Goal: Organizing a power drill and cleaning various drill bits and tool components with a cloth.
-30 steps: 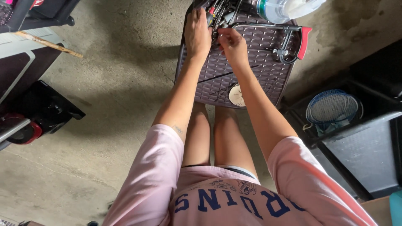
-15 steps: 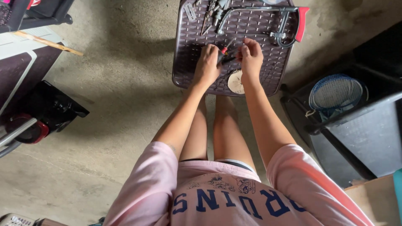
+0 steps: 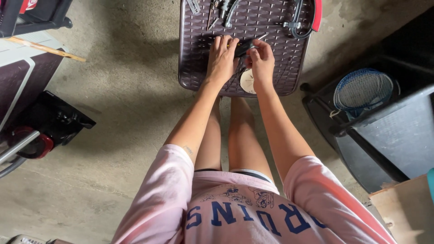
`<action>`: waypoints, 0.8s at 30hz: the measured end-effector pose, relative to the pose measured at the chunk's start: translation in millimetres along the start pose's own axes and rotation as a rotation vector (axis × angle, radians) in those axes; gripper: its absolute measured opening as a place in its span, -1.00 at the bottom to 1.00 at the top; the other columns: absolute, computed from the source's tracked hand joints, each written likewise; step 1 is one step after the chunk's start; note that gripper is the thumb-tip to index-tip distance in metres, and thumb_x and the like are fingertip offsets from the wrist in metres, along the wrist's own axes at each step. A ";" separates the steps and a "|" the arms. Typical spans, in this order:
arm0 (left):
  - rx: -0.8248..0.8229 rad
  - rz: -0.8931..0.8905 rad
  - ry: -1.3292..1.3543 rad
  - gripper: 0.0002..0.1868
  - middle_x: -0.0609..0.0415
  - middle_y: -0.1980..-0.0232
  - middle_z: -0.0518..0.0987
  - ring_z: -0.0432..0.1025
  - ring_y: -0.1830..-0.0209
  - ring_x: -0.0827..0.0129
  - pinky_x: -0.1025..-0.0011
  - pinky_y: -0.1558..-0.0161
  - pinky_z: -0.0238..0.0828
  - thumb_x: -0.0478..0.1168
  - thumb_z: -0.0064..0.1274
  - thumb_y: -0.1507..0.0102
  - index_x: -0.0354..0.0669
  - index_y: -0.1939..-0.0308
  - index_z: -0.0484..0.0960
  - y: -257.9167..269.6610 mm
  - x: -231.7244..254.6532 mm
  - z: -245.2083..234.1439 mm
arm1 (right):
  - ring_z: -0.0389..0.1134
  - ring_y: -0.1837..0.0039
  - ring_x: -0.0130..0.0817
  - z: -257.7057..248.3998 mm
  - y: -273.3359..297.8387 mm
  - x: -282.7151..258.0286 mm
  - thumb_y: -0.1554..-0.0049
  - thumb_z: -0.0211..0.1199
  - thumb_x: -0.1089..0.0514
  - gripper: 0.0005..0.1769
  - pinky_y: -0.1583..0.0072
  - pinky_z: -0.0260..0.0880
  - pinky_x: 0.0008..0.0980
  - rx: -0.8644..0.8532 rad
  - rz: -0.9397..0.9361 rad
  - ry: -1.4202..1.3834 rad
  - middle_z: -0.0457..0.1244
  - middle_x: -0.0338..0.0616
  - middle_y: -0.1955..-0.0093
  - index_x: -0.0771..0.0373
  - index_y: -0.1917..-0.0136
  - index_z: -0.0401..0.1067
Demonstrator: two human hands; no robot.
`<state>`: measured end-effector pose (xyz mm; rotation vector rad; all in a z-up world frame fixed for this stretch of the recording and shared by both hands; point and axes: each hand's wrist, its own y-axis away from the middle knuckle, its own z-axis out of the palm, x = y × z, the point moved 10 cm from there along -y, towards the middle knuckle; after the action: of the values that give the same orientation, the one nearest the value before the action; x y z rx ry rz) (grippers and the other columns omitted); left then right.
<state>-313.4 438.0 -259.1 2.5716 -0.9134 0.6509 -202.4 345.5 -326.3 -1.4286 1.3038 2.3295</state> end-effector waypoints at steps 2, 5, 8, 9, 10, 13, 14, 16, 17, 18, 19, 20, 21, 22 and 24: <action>0.015 0.007 0.013 -0.38 -0.05 -0.17 0.40 0.27 -0.20 0.05 0.11 -0.22 0.27 -0.33 0.30 -0.08 -0.25 -0.22 0.49 -4.7 0.1 -0.3 | 0.30 0.23 -0.56 3.7 2.1 -4.3 -0.30 0.12 0.30 -0.77 0.20 0.31 -0.53 0.002 0.012 0.017 0.33 -0.25 0.11 0.26 -0.24 0.37; 0.056 0.020 0.061 -0.47 -0.04 -0.11 0.42 0.29 -0.14 0.07 0.12 -0.16 0.27 -0.28 0.33 -0.10 -0.24 -0.13 0.54 -10.3 1.5 -12.2 | 0.31 0.22 -0.58 12.0 -0.2 -9.0 -0.31 0.13 0.29 -0.79 0.19 0.33 -0.54 -0.015 0.021 0.034 0.34 -0.26 0.11 0.26 -0.21 0.40; 0.132 0.019 0.124 -0.61 0.00 -0.02 0.46 0.33 -0.07 0.11 0.16 -0.08 0.31 -0.23 0.35 -0.15 -0.20 0.00 0.58 -22.8 -7.7 -16.4 | 0.32 0.20 -0.59 23.6 -10.7 -16.6 -0.32 0.13 0.29 -0.82 0.17 0.33 -0.55 -0.046 -0.006 0.038 0.35 -0.28 0.11 0.27 -0.18 0.44; 0.178 0.008 0.151 -0.68 0.02 0.04 0.49 0.35 -0.02 0.13 0.19 -0.04 0.33 -0.20 0.36 -0.18 -0.17 0.07 0.60 -27.9 -14.2 -17.3 | 0.32 0.20 -0.59 28.4 -15.3 -19.9 -0.32 0.12 0.29 -0.84 0.16 0.34 -0.56 -0.059 -0.025 0.042 0.37 -0.28 0.11 0.26 -0.16 0.45; 0.178 0.006 0.149 -0.68 0.02 0.04 0.49 0.35 -0.02 0.13 0.19 -0.04 0.33 -0.20 0.36 -0.18 -0.17 0.07 0.60 -37.8 -28.7 -5.0 | 0.32 0.20 -0.59 34.9 -21.1 -25.1 -0.32 0.12 0.29 -0.84 0.16 0.34 -0.56 -0.062 -0.024 0.041 0.37 -0.28 0.11 0.26 -0.16 0.45; 0.235 -0.097 0.116 -0.87 0.12 0.15 0.52 0.39 0.05 0.24 0.28 0.01 0.38 -0.23 0.27 -0.29 -0.08 0.15 0.62 -67.3 -68.3 1.5 | 0.29 0.22 -0.60 60.9 -44.4 -40.9 -0.36 0.13 0.28 -0.83 0.20 0.30 -0.56 -0.127 -0.080 0.048 0.33 -0.28 0.16 0.27 -0.18 0.47; 0.303 -0.122 0.077 -0.90 0.12 0.14 0.52 0.40 0.05 0.24 0.27 0.01 0.39 -0.26 0.24 -0.31 -0.07 0.15 0.62 -74.1 -70.6 -18.3 | 0.26 0.23 -0.62 69.6 -54.2 -42.9 -0.36 0.11 0.30 -0.78 0.23 0.26 -0.56 -0.148 -0.111 0.081 0.33 -0.29 0.17 0.26 -0.23 0.48; 0.371 -0.148 0.038 -0.92 0.12 0.14 0.52 0.40 0.05 0.23 0.26 0.00 0.40 -0.30 0.20 -0.33 -0.06 0.15 0.61 -88.3 -75.2 -47.0 | 0.23 0.25 -0.64 86.1 -68.5 -48.1 -0.37 0.09 0.32 -0.72 0.26 0.22 -0.56 -0.172 -0.142 0.114 0.32 -0.30 0.18 0.25 -0.29 0.49; 0.445 -0.136 0.028 -0.87 0.09 0.10 0.53 0.40 0.01 0.19 0.22 -0.03 0.42 -0.29 0.22 -0.29 -0.09 0.12 0.60 -93.4 -76.4 -62.6 | 0.20 0.29 -0.65 100.0 -71.8 -49.5 -0.33 0.04 0.34 -0.62 0.28 0.19 -0.57 -0.235 -0.135 0.171 0.32 -0.30 0.23 0.21 -0.37 0.43; 0.519 -0.123 0.018 -0.82 0.06 0.05 0.53 0.40 -0.02 0.15 0.18 -0.06 0.43 -0.28 0.24 -0.25 -0.11 0.10 0.59 -99.1 -77.4 -78.3 | 0.18 0.33 -0.66 113.9 -75.6 -51.4 -0.30 -0.01 0.36 -0.52 0.31 0.16 -0.59 -0.298 -0.128 0.230 0.31 -0.31 0.28 0.17 -0.45 0.38; 0.521 -0.124 0.017 -0.82 0.06 0.05 0.53 0.40 -0.02 0.15 0.18 -0.06 0.43 -0.28 0.24 -0.25 -0.11 0.10 0.59 -109.3 -82.4 -78.4 | 0.18 0.33 -0.66 121.0 -82.0 -50.1 -0.30 -0.01 0.36 -0.52 0.31 0.16 -0.59 -0.301 -0.129 0.230 0.31 -0.31 0.28 0.17 -0.45 0.38; 0.524 -0.125 0.028 -0.75 0.03 0.01 0.54 0.40 -0.06 0.11 0.16 -0.08 0.44 -0.24 0.27 -0.21 -0.14 0.07 0.58 -117.9 -86.9 -77.9 | 0.17 0.37 -0.65 127.7 -86.8 -45.8 -0.28 -0.01 0.37 -0.49 0.32 0.16 -0.57 -0.312 -0.110 0.257 0.30 -0.29 0.32 0.17 -0.46 0.36; 0.526 -0.125 0.038 -0.68 0.00 -0.02 0.55 0.40 -0.10 0.07 0.14 -0.10 0.45 -0.21 0.29 -0.17 -0.16 0.05 0.58 -126.3 -91.1 -77.2 | 0.15 0.40 -0.63 134.1 -91.4 -41.5 -0.26 -0.02 0.38 -0.46 0.33 0.16 -0.54 -0.322 -0.091 0.284 0.30 -0.28 0.36 0.16 -0.48 0.35; 0.525 -0.127 0.038 -0.68 0.00 -0.02 0.55 0.40 -0.10 0.07 0.14 -0.10 0.45 -0.21 0.29 -0.17 -0.16 0.05 0.58 -131.8 -91.7 -75.4 | 0.15 0.40 -0.63 134.8 -97.1 -35.3 -0.26 -0.02 0.38 -0.46 0.33 0.16 -0.54 -0.323 -0.088 0.285 0.30 -0.28 0.36 0.16 -0.48 0.35; 0.492 -0.150 -0.053 -0.55 -0.12 -0.04 0.54 0.39 -0.11 -0.03 0.09 -0.01 0.43 -0.14 0.35 -0.09 -0.24 0.03 0.59 -142.7 -91.3 -69.7 | 0.20 0.37 -0.63 133.2 -107.3 -23.3 -0.25 -0.03 0.38 -0.45 0.30 0.20 -0.53 -0.301 -0.090 0.312 0.31 -0.29 0.35 0.22 -0.49 0.34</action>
<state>-303.9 620.6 -270.3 3.0633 -0.6227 0.8537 -226.6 514.9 -348.5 -1.9635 0.9470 2.3910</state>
